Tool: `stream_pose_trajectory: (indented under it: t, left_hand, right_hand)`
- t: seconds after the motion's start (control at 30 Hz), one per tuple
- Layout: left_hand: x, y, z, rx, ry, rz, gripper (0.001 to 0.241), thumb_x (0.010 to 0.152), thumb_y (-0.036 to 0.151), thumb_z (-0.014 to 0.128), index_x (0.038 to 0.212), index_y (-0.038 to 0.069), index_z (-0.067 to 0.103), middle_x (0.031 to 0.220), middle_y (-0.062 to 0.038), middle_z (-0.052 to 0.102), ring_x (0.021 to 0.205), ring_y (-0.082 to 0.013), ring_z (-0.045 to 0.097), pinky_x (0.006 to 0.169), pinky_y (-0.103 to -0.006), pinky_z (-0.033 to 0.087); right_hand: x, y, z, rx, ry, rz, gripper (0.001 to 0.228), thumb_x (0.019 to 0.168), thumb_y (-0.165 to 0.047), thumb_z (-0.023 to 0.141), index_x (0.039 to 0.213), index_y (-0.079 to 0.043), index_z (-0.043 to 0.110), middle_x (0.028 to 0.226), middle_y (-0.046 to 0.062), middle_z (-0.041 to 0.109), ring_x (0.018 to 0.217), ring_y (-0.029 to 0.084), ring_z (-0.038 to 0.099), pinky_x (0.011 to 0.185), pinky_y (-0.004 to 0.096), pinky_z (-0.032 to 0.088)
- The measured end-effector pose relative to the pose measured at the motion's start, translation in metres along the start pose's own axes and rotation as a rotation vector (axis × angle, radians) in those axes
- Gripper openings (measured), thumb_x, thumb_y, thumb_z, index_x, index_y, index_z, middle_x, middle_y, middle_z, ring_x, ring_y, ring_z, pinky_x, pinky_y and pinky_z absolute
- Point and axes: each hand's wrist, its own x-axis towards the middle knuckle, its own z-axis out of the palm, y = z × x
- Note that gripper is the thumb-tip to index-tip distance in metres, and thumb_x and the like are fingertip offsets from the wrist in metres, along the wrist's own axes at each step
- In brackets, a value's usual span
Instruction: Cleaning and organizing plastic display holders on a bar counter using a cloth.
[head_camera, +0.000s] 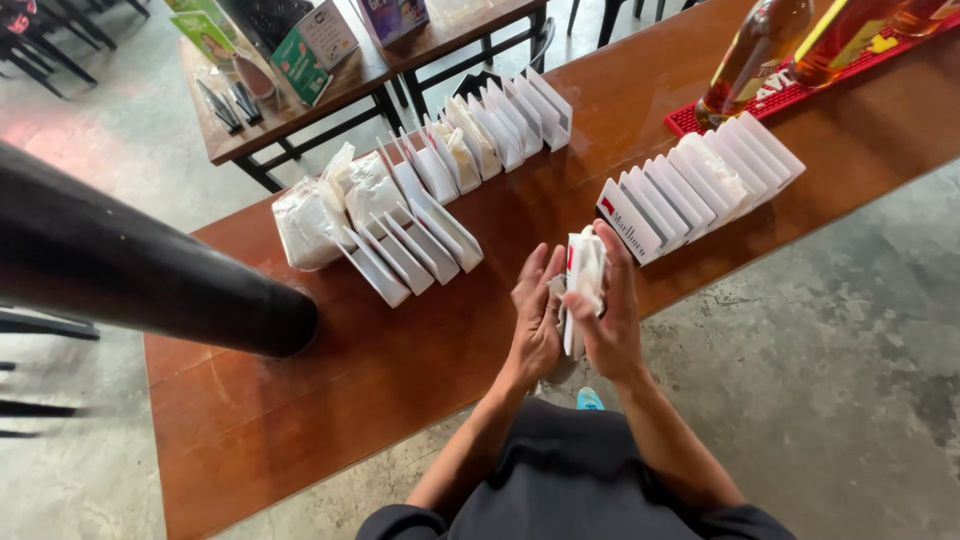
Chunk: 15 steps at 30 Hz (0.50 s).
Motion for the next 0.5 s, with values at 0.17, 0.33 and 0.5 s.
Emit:
stream_pose_trajectory:
  t: [0.17, 0.33, 0.5]
  left_hand:
    - [-0.017, -0.053, 0.017, -0.267, 0.064, -0.458, 0.041, 0.117, 0.029, 0.044, 0.153, 0.01, 0.038, 0.139, -0.011, 0.051, 0.118, -0.0242, 0.058, 0.099, -0.0385, 0.052]
    - [-0.007, -0.016, 0.012, -1.03, 0.203, -0.929, 0.037, 0.109, 0.034, 0.048, 0.129, 0.007, 0.063, 0.12, -0.007, 0.068, 0.102, -0.0164, 0.067, 0.085, -0.0314, 0.058]
    - [-0.026, -0.051, -0.001, -1.169, 0.27, -0.657, 0.025, 0.113, 0.02, 0.055, 0.125, 0.0, 0.065, 0.11, -0.01, 0.07, 0.092, -0.0161, 0.069, 0.082, -0.0318, 0.058]
  right_hand:
    - [0.007, 0.015, -0.003, 0.061, 0.128, 0.139, 0.061, 0.105, -0.027, 0.059, 0.157, -0.002, 0.04, 0.16, 0.015, 0.043, 0.147, 0.026, 0.044, 0.124, 0.039, 0.035]
    - [0.017, 0.022, -0.005, 0.129, 0.105, 0.289, 0.056, 0.102, -0.02, 0.06, 0.153, -0.003, 0.045, 0.152, 0.012, 0.049, 0.133, 0.022, 0.055, 0.112, 0.034, 0.045]
    - [0.009, 0.07, -0.021, 0.073, 0.103, 0.247, 0.055, 0.109, -0.02, 0.051, 0.159, -0.001, 0.039, 0.158, 0.014, 0.044, 0.144, 0.023, 0.046, 0.12, 0.034, 0.036]
